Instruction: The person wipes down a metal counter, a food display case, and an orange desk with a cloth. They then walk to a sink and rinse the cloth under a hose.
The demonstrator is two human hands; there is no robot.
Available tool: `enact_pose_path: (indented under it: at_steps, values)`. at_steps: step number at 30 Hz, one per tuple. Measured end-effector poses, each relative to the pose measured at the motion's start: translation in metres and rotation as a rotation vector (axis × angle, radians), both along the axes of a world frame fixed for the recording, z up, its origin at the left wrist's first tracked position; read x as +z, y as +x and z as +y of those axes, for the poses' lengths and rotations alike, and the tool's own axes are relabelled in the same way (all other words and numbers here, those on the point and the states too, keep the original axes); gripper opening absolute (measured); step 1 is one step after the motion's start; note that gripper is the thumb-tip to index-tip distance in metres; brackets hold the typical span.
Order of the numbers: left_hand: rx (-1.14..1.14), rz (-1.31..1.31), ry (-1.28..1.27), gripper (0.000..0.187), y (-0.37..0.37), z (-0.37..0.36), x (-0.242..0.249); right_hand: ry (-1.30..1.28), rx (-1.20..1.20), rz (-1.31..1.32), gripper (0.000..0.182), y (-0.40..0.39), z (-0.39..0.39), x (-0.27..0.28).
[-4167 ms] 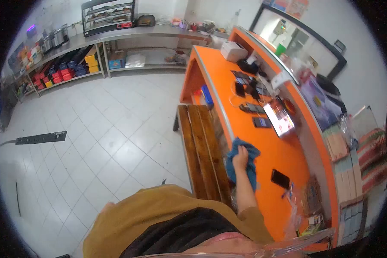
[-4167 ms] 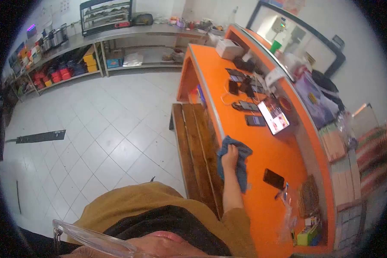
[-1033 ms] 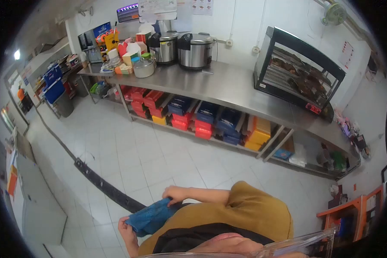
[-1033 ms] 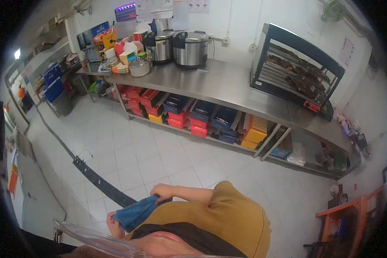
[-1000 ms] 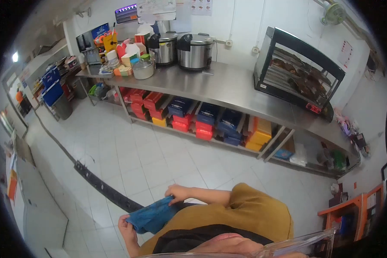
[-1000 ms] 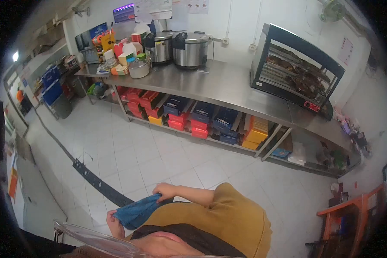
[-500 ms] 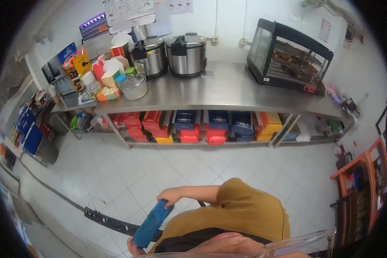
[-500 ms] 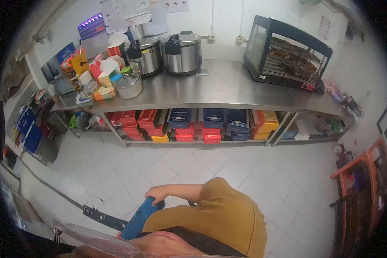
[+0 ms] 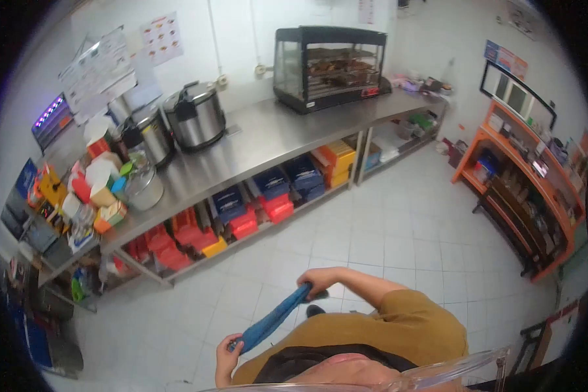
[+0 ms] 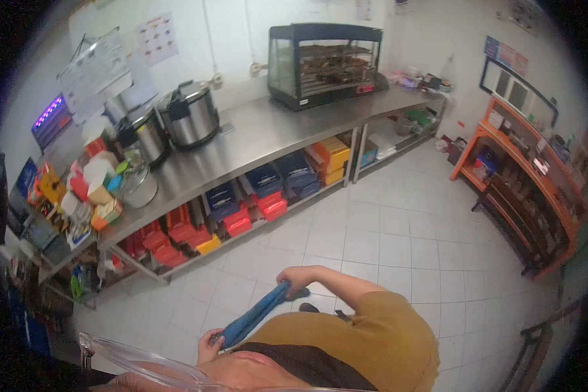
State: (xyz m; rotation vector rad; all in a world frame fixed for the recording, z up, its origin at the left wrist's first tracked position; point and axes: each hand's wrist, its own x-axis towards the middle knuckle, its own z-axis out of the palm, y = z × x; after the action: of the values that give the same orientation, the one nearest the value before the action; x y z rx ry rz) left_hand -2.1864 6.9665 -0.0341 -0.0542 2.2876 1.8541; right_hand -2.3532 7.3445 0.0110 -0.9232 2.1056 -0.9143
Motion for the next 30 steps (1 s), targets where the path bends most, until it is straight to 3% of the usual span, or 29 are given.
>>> enact_pose_path:
  at_steps: [2,4,6,7,9,10,11,12,14,15,16,18,19,20,22,23,26,27,30]
  values:
    - [-0.108,-0.043,-0.008,0.028,-0.042,0.012,0.039,0.149,0.054,-0.024,0.032,-0.003,0.034,0.045]
    - [-0.305,0.01,0.063,0.028,-0.079,0.035,0.102,0.08,0.03,-0.132,0.029,-0.003,0.07,0.102]
    - [-0.454,0.044,0.207,0.03,-0.12,0.057,0.136,-0.225,-0.071,-0.156,0.032,0.001,0.109,0.131]
    - [-0.505,0.049,0.319,0.032,-0.143,0.069,0.14,-0.459,-0.306,-0.223,0.036,0.005,0.123,0.126]
    - [-0.453,-0.034,0.783,0.056,-0.193,0.115,0.126,-0.926,-0.776,-0.36,0.047,0.016,0.148,0.105]
    - [-0.443,-0.098,0.94,0.061,-0.2,0.158,0.136,-1.114,-0.9,-0.54,0.053,0.016,0.162,0.07]
    - [-0.404,-0.228,0.955,0.066,-0.235,0.174,0.064,-1.298,-1.019,-0.728,0.059,0.013,0.176,0.013]
    - [-0.42,-0.526,0.979,0.082,-0.234,0.204,0.042,-1.474,-1.135,-0.924,0.066,0.024,0.182,-0.029]
    - [-0.698,-0.795,0.918,0.102,-0.228,0.243,-0.022,-1.441,-1.452,-0.993,0.067,0.069,0.178,-0.054]
    - [-0.68,-0.866,1.125,0.087,-0.216,0.269,-0.012,-1.569,-1.351,-0.992,0.068,0.087,0.183,-0.072]
    - [-0.63,-0.753,0.981,0.08,-0.225,0.299,-0.017,-1.692,-1.234,-0.982,0.07,0.088,0.198,-0.08]
    - [-0.485,-0.565,0.682,0.064,-0.239,0.338,-0.032,-1.597,-1.259,-0.842,0.058,0.068,0.245,-0.093]
    - [-0.51,-0.7,0.712,0.044,-0.26,0.355,-0.034,-1.544,-1.284,-0.794,0.053,0.069,0.262,-0.097]
    - [-0.556,-0.621,0.553,0.04,-0.278,0.371,-0.036,-1.388,-1.307,-0.763,0.047,0.07,0.284,-0.099]
    - [-0.607,-0.588,0.631,0.038,-0.298,0.407,-0.007,-1.082,-1.325,-0.673,0.039,0.056,0.333,-0.057]
    - [-0.684,-0.489,0.587,0.04,-0.311,0.42,0.002,-0.88,-1.433,-0.743,0.041,0.051,0.354,-0.041]
    - [-0.843,-0.264,0.521,0.051,-0.346,0.444,0.007,-0.888,-1.385,-0.624,0.044,0.04,0.4,-0.005]
    - [-0.93,-0.243,0.627,0.077,-0.351,0.455,0.014,-0.925,-1.367,-0.56,0.047,0.034,0.41,0.006]
    - [-0.916,-0.732,1.121,0.09,-0.368,0.486,0.007,-1.198,-1.25,-0.596,0.049,-0.006,0.441,-0.002]
